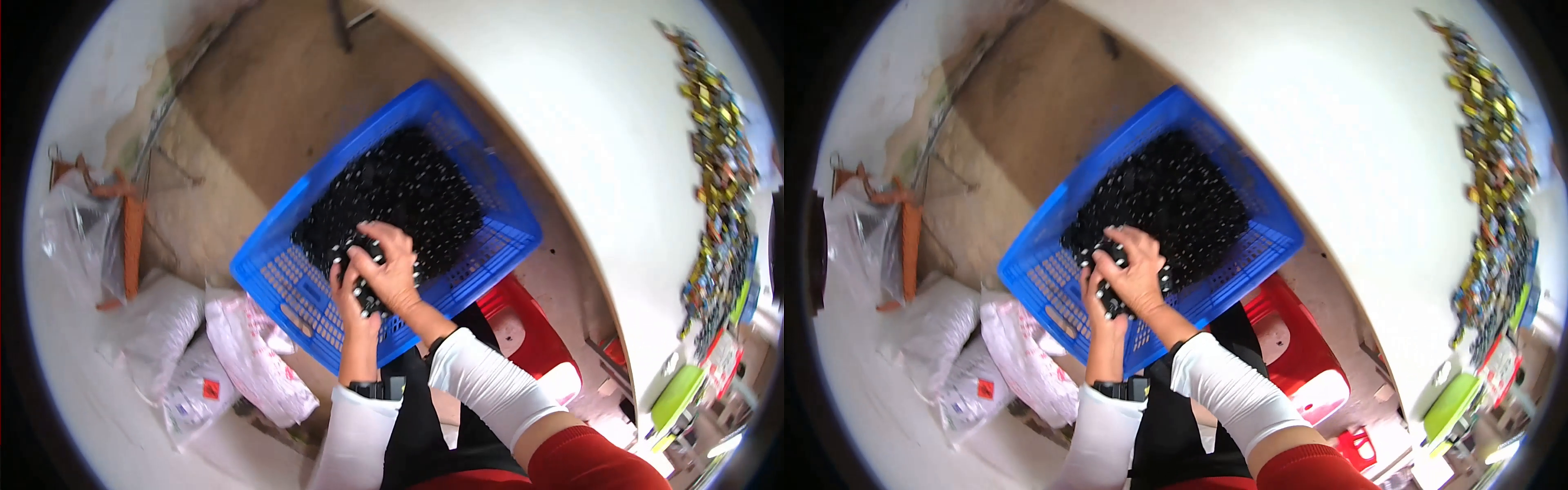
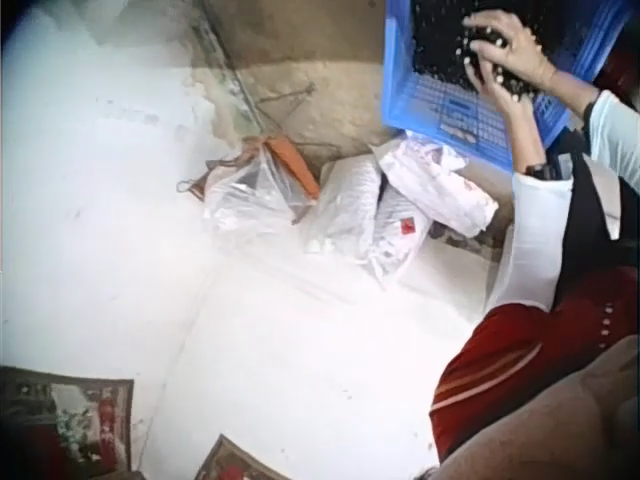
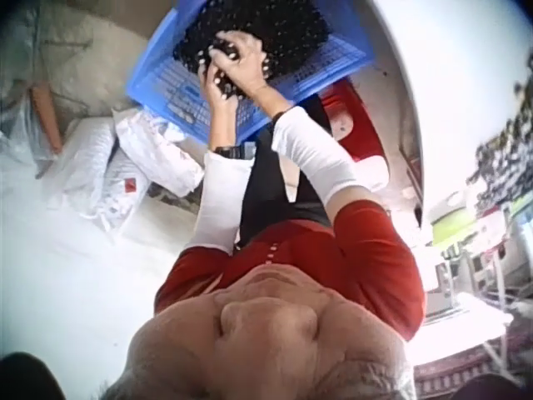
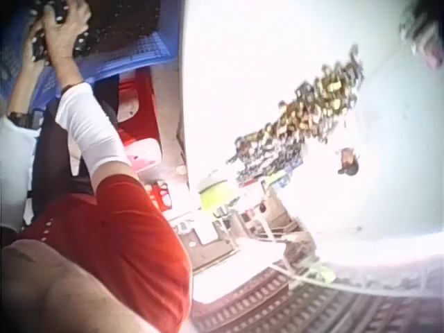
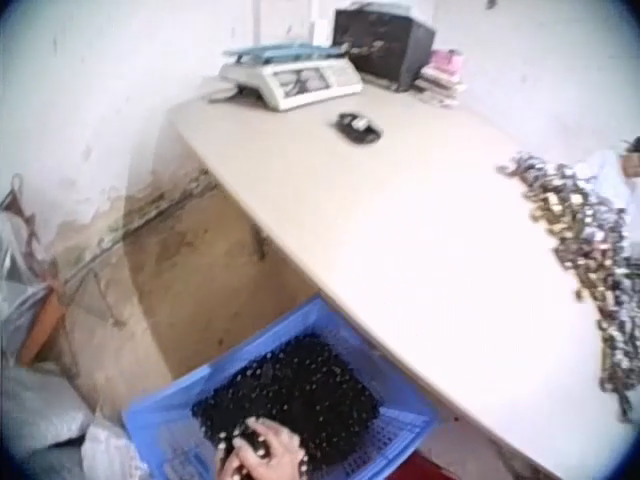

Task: Sorting and assembling small toy cars at a production workstation.

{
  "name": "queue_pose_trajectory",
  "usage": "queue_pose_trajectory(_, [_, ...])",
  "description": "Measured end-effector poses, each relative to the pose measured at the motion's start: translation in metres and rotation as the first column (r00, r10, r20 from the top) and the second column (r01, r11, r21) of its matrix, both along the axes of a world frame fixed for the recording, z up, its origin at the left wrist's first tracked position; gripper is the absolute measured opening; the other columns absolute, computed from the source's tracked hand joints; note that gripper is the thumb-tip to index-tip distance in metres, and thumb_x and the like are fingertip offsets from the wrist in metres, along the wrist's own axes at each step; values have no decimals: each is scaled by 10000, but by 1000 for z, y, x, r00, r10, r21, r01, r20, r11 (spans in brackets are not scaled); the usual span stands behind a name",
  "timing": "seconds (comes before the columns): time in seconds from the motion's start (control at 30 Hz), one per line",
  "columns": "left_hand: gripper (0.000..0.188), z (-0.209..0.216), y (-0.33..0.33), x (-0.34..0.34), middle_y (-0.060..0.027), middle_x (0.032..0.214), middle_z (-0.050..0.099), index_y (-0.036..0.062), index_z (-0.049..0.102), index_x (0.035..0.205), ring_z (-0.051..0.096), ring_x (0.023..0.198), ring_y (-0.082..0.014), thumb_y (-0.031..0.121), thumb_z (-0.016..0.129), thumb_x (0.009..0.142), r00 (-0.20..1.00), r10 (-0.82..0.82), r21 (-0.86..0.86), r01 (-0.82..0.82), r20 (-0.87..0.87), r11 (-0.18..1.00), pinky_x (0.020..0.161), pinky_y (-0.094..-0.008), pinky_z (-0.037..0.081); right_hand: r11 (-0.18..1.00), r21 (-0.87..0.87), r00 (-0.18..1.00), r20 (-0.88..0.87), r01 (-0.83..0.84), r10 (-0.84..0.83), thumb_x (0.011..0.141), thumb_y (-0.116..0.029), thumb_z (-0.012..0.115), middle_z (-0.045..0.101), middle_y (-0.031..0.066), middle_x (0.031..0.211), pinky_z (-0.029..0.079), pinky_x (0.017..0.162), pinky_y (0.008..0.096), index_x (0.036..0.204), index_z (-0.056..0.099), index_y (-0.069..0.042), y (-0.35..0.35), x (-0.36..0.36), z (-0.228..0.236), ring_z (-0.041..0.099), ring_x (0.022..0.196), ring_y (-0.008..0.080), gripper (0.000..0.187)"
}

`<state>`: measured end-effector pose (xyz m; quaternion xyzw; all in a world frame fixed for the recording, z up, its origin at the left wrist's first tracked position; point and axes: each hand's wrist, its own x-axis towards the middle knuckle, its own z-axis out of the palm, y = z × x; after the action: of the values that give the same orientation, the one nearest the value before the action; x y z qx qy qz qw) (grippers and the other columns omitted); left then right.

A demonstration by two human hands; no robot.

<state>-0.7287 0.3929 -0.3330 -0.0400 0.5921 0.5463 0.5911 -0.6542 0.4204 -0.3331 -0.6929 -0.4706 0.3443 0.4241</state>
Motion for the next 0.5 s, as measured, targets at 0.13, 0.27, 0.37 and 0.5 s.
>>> queue_pose_trajectory(0.13, [318, 62, -4, -22, -83, 1097, 576, 99, 518, 1134, 594, 979, -216, 207, 631, 858, 991, -134, 133, 130, 21, 983, 846, -353, 503, 999, 25, 998, -50, 27, -25, 693, -267, 744, 574, 144, 1146, 391, 945, 431, 1060, 670, -141, -3, -16, 70, 474, 1097, 337, 395])
queue_pose_trajectory(0.27, [315, 113, -4, -26, -90, 1124, 565, 97, 507, 1151, 587, 1004, -226, 222, 596, 877, 984, -176, 183, 176, -15, 967, 878, -369, 496, 999, 26, 998, -46, 40, -38, 703, -312, 733, 566, 142, 1165, 391, 943, 432, 1075, 671, -150, -5, -19, 126, 465, 1118, 337, 411])
queue_pose_trajectory(0.37, [358, 140, -2, -31, -106, 1161, 553, 96, 500, 1205, 572, 1051, -240, 244, 563, 885, 978, -206, 235, 196, 20, 952, 904, -383, 489, 998, 33, 998, -46, 45, -43, 705, -315, 729, 562, 144, 1170, 380, 953, 436, 1077, 668, -146, -5, -20, 161, 455, 1127, 336, 413])
queue_pose_trajectory(0.5, [381, 182, 10, -24, -103, 1163, 557, 87, 497, 1221, 577, 1043, -246, 247, 573, 884, 974, -227, 284, 219, -4, 934, 907, -374, 487, 993, 100, 998, -29, 61, -59, 703, -301, 727, 559, 142, 1162, 366, 965, 432, 1070, 666, -136, 4, -12, 208, 455, 1114, 332, 407])
